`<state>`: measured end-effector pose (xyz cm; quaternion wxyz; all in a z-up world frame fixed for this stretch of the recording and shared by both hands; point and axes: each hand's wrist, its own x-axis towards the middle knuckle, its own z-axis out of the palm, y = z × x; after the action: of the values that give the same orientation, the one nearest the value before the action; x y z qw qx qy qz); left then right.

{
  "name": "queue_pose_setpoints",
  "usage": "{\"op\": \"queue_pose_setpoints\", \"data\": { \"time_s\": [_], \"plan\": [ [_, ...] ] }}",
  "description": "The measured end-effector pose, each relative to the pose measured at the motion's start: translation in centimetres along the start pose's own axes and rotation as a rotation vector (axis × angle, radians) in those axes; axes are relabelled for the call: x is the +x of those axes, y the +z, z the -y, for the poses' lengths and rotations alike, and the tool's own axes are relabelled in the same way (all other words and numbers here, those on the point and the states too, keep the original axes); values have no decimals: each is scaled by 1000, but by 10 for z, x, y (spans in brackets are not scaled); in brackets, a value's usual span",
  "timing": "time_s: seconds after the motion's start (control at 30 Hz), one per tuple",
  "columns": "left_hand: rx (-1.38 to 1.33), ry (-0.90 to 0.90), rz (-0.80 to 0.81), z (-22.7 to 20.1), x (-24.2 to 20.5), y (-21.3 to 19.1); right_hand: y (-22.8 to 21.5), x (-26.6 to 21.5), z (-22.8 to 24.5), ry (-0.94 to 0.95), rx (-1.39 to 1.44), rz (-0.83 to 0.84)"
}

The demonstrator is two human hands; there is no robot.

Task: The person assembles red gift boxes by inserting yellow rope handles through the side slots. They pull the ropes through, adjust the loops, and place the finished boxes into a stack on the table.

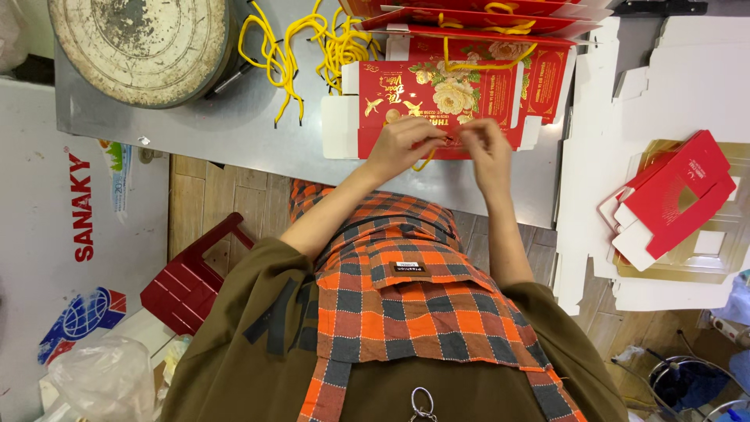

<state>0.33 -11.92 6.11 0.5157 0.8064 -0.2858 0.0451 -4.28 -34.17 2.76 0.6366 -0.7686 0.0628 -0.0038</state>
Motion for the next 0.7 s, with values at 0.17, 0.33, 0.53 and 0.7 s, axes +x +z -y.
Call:
{"op": "queue_pose_setpoints", "data": {
  "time_s": [0.17,0.33,0.53,0.7],
  "plan": [
    [62,-68,19,42,-11,6,-48,-7,-53,75,-208,-363],
    [3,-135,119,74,-27,18,-60,0,-95,255,7,-285],
    [-139,-215,179,81,-32,15,-48,32,-96,452,232,-367],
    [-140,-256,178,84,-33,20,-32,30,-48,182,174,-183]
  ]
}}
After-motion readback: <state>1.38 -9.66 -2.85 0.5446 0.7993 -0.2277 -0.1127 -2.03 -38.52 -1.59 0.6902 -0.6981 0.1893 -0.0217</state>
